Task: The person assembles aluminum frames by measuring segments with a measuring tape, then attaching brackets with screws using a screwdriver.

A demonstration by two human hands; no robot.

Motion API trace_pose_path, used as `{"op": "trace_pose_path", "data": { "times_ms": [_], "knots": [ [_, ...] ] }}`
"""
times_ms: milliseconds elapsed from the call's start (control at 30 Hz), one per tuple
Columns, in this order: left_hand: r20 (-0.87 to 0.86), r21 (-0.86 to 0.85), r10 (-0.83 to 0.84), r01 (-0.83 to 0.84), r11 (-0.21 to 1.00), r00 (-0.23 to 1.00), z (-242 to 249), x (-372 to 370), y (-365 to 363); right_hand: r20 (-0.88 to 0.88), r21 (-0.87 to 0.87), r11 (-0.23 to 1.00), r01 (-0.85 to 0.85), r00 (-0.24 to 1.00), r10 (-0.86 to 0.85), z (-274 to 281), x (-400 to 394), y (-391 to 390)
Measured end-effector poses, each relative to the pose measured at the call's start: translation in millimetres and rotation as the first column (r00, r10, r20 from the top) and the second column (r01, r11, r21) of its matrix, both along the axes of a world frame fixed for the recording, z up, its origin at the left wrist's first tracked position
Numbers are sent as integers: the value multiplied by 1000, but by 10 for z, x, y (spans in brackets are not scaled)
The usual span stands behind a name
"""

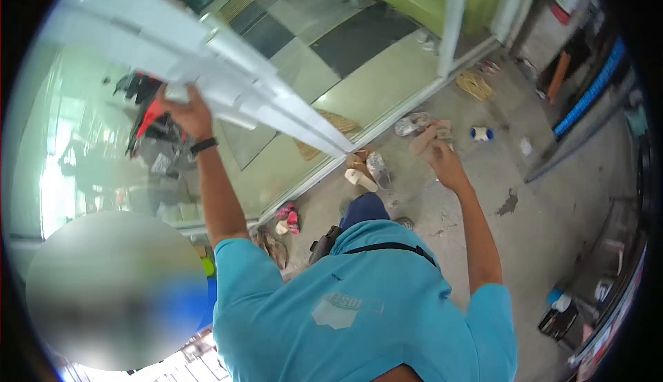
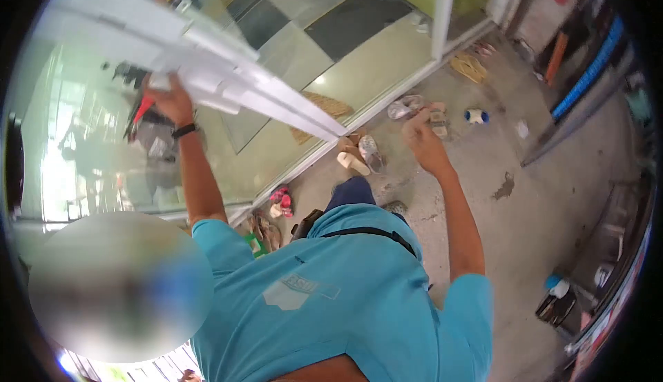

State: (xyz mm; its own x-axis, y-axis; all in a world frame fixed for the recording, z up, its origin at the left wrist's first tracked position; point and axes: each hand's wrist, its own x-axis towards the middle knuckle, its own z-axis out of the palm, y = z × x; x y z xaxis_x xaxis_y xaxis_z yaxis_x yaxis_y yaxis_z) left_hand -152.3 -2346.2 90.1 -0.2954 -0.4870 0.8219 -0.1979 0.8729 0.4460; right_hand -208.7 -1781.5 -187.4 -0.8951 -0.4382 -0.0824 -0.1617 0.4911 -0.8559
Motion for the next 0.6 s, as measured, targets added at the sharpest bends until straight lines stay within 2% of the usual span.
{"op": "trace_pose_path", "data": {
  "times_ms": [100,133,167,200,233,267,300,367,433,500,567,600],
  "knots": [
    [62,-149,111,-101,984,992,23,-305,-186,-58,307,912,273,961,-269,-1448,891,1869],
    [70,-208,92,-76,975,993,-56,-500,-111,-8,347,848,401,905,-425,-1650,1360,2313],
    [62,-266,57,-39,963,996,-177,-775,90,-211,425,768,480,877,-431,-2182,1779,2771],
    [35,-321,26,-13,947,999,-339,-1088,310,-97,465,659,591,774,-625,-2347,2123,3016],
    [18,-337,-33,37,941,999,-583,-1399,700,262,481,570,666,511,-818,-1367,2221,3037],
    [36,-323,-112,118,939,993,-856,-1652,1213,326,507,601,618,507,-798,-1463,2423,3280],
    [85,-299,-206,223,928,975,-1189,-1872,1773,366,544,579,607,450,-815,-1333,2523,3420],
    [312,-175,-399,465,868,862,-2000,-2024,2921,452,552,585,594,376,-809,-1256,2600,3707],
    [599,16,-513,631,776,615,-2818,-1859,3966,488,506,596,623,363,-794,-1322,2483,4124],
    [830,239,-514,694,679,217,-3528,-1660,4866,457,433,578,692,384,-802,-1577,2174,4514],
    [909,391,-375,690,610,-183,-4071,-1513,5636,389,321,534,782,406,-827,-1909,1873,4878],
    [902,429,-244,683,592,-355,-4215,-1465,6020,358,259,504,824,402,-843,-2011,1749,5147]
  ]
}}
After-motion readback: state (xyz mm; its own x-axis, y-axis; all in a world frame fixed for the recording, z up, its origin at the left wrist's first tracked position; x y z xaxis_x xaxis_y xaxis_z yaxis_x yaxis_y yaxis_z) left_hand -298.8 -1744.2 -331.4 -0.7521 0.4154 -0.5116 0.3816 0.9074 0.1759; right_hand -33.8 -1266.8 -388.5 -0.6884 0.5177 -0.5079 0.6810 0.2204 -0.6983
